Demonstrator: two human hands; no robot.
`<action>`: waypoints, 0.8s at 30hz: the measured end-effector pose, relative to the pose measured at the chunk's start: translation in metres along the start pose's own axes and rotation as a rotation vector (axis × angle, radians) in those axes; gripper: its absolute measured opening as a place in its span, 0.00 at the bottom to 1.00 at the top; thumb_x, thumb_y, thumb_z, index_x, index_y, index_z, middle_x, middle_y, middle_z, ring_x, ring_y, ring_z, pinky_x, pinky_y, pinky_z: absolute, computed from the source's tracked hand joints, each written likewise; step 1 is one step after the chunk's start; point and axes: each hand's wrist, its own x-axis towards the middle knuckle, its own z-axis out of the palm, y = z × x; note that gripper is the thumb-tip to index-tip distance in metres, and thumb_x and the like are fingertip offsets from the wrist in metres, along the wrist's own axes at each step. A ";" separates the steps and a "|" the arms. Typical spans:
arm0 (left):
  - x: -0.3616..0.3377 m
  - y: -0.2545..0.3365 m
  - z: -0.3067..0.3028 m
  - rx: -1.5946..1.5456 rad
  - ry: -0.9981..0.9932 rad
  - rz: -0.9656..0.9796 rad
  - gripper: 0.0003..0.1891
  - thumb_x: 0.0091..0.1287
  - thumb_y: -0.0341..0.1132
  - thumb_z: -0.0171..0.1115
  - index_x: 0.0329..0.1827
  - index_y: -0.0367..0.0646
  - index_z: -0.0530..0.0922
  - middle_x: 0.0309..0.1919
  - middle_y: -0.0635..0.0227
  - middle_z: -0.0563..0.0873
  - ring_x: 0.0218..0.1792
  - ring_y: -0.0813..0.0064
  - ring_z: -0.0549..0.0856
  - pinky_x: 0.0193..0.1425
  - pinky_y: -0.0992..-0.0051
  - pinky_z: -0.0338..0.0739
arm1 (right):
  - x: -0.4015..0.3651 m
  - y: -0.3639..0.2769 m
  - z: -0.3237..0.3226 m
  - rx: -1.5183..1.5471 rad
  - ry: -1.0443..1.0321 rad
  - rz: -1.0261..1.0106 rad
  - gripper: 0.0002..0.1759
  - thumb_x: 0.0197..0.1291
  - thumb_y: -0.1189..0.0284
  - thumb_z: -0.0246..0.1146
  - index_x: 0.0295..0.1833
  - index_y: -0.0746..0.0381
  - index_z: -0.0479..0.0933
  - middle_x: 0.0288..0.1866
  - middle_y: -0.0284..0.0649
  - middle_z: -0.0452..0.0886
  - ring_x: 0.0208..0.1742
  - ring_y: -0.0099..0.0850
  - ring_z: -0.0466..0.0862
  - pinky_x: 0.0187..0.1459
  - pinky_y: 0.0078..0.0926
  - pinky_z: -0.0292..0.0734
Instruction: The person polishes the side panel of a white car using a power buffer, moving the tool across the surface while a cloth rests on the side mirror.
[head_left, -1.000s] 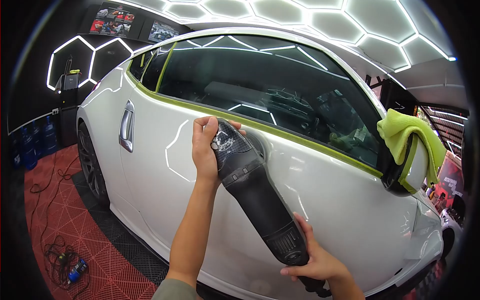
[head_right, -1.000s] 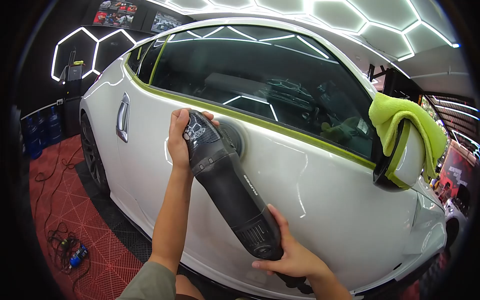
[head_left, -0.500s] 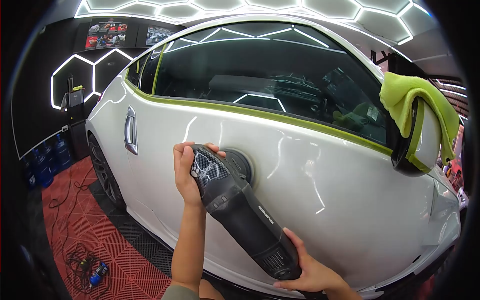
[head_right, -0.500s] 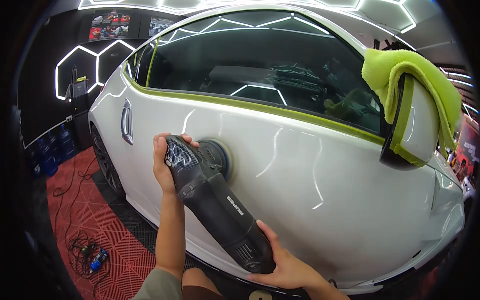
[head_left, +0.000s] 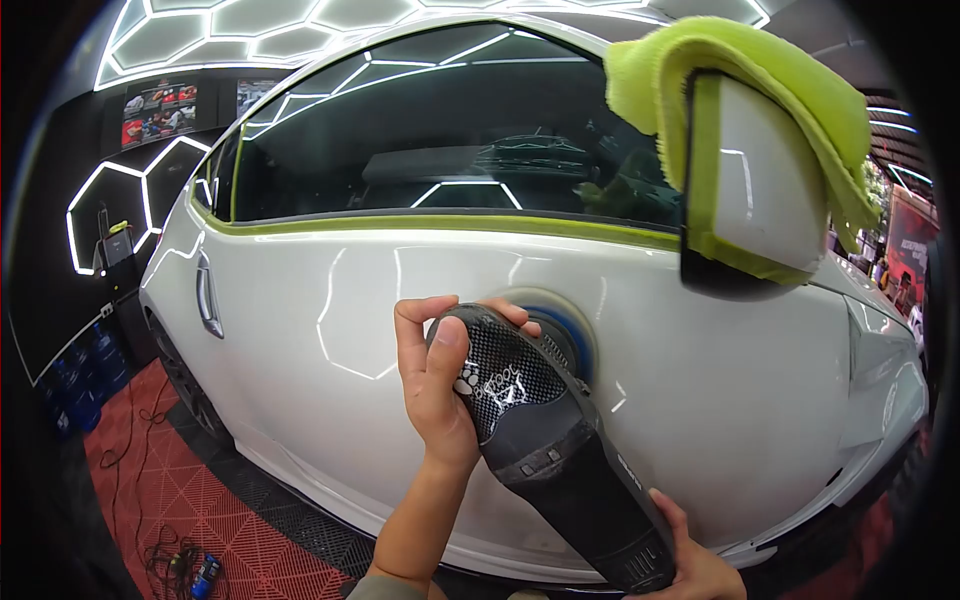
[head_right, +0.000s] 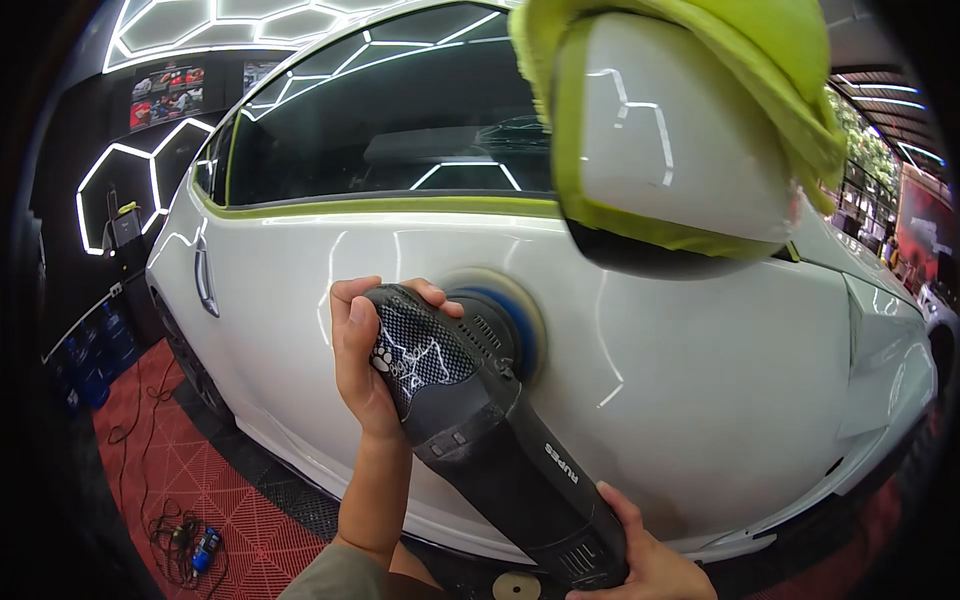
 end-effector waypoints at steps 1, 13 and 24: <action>-0.004 -0.009 0.012 0.000 -0.007 -0.009 0.11 0.76 0.37 0.50 0.54 0.45 0.62 0.42 0.42 0.81 0.45 0.58 0.85 0.47 0.64 0.85 | -0.011 0.004 -0.007 0.109 -0.004 0.078 0.72 0.39 0.65 0.81 0.80 0.62 0.35 0.80 0.53 0.45 0.81 0.44 0.46 0.77 0.39 0.42; -0.051 -0.097 0.137 0.133 -0.015 -0.020 0.15 0.75 0.43 0.49 0.53 0.42 0.64 0.40 0.43 0.81 0.41 0.53 0.85 0.45 0.64 0.83 | -0.106 0.073 -0.092 0.080 0.031 -0.149 0.68 0.47 0.75 0.79 0.78 0.64 0.31 0.74 0.56 0.59 0.75 0.39 0.60 0.74 0.33 0.51; -0.057 -0.168 0.245 -0.041 -0.158 -0.236 0.17 0.73 0.37 0.57 0.52 0.44 0.57 0.41 0.45 0.83 0.41 0.61 0.86 0.44 0.67 0.84 | -0.178 0.132 -0.140 0.190 0.211 -0.248 0.74 0.41 0.76 0.81 0.78 0.65 0.27 0.78 0.54 0.50 0.80 0.39 0.50 0.76 0.38 0.42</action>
